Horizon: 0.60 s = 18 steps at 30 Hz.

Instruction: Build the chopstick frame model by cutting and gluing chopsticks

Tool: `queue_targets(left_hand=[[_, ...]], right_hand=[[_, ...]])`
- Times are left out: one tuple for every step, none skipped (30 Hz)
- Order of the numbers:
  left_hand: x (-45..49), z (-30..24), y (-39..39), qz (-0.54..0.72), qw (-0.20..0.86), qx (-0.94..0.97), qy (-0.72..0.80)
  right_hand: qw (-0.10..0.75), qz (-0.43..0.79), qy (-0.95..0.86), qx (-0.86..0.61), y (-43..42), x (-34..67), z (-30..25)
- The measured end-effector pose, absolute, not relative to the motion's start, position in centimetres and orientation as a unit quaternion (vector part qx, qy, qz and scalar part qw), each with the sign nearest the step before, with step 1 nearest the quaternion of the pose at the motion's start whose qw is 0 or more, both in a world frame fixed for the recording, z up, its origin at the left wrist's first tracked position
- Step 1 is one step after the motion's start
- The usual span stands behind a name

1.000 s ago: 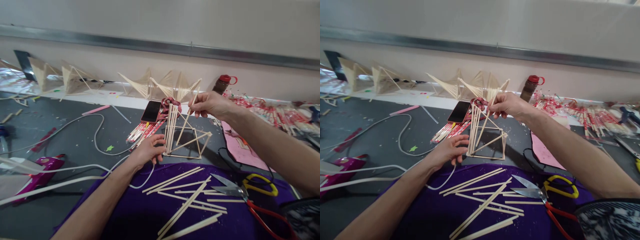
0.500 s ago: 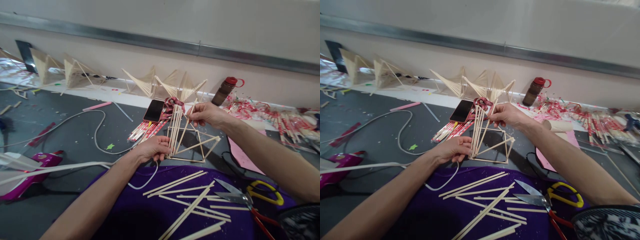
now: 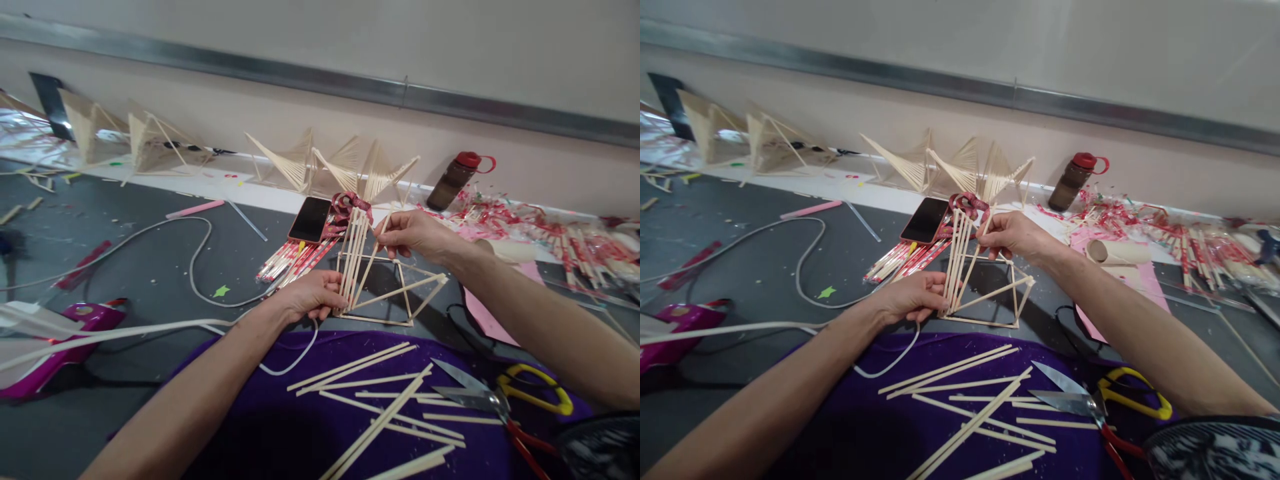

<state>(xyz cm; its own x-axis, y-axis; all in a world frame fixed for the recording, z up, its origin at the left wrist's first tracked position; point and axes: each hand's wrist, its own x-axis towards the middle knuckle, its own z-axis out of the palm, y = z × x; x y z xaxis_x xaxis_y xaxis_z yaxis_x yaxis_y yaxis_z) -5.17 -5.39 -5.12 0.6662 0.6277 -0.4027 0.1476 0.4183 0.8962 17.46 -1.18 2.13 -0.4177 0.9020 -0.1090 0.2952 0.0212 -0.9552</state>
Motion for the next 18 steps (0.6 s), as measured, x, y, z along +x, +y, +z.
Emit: queue_targets(left_hand=[[-5.19, -5.20, -5.38, 0.159, 0.751, 0.517, 0.377], [-5.20, -5.29, -5.38, 0.160, 0.750, 0.519, 0.379], [-5.21, -5.39, -5.38, 0.161, 0.748, 0.519, 0.380], [-5.20, -5.48, -5.38, 0.161, 0.748, 0.519, 0.381], [-5.19, -5.57, -5.38, 0.161, 0.748, 0.518, 0.382], [-5.17, -5.65, -5.39, 0.159, 0.749, 0.517, 0.383], [-5.14, -5.72, -5.38, 0.157, 0.750, 0.515, 0.384], [-5.11, -5.77, -5.38, 0.157, 0.750, 0.514, 0.385], [-5.07, -5.81, -5.38, 0.159, 0.750, 0.514, 0.386], [-5.03, -5.85, -5.38, 0.161, 0.749, 0.513, 0.387], [-4.99, -5.87, -5.38, 0.163, 0.749, 0.511, 0.388], [-4.96, -5.89, -5.38, 0.165, 0.750, 0.509, 0.389], [-4.94, -5.91, -5.38, 0.166, 0.751, 0.506, 0.390], [-4.92, -5.92, -5.37, 0.165, 0.752, 0.503, 0.393], [-4.90, -5.93, -5.37, 0.165, 0.752, 0.501, 0.395], [-4.88, -5.92, -5.36, 0.165, 0.752, 0.500, 0.397], [-4.87, -5.90, -5.36, 0.165, 0.752, 0.499, 0.398], [-4.85, -5.86, -5.36, 0.164, 0.752, 0.499, 0.399]], right_hand=[[0.287, 0.528, -0.654, -0.459, -1.15, 17.44, 2.07], [0.287, 0.527, -0.654, -0.460, -1.13, 17.42, 2.02], [0.288, 0.526, -0.654, -0.461, -1.11, 17.41, 2.00], [0.290, 0.526, -0.655, -0.459, -1.12, 17.41, 1.99], [0.292, 0.525, -0.656, -0.457, -1.13, 17.41, 2.00], [0.294, 0.525, -0.657, -0.455, -1.16, 17.41, 2.00], [0.296, 0.525, -0.657, -0.453, -1.18, 17.42, 2.01], [0.297, 0.525, -0.658, -0.451, -1.20, 17.43, 1.99], [0.296, 0.526, -0.658, -0.450, -1.20, 17.44, 1.96], [0.296, 0.528, -0.657, -0.450, -1.17, 17.45, 1.91], [0.295, 0.529, -0.656, -0.450, -1.13, 17.46, 1.85], [0.294, 0.532, -0.655, -0.450, -1.07, 17.46, 1.77], [0.292, 0.534, -0.654, -0.450, -1.00, 17.46, 1.69], [0.291, 0.537, -0.652, -0.449, -0.93, 17.46, 1.62], [0.290, 0.540, -0.650, -0.448, -0.86, 17.45, 1.56], [0.288, 0.543, -0.650, -0.447, -0.80, 17.43, 1.53], [0.287, 0.545, -0.650, -0.446, -0.77, 17.42, 1.51], [0.286, 0.545, -0.651, -0.444, -0.75, 17.40, 1.50]])
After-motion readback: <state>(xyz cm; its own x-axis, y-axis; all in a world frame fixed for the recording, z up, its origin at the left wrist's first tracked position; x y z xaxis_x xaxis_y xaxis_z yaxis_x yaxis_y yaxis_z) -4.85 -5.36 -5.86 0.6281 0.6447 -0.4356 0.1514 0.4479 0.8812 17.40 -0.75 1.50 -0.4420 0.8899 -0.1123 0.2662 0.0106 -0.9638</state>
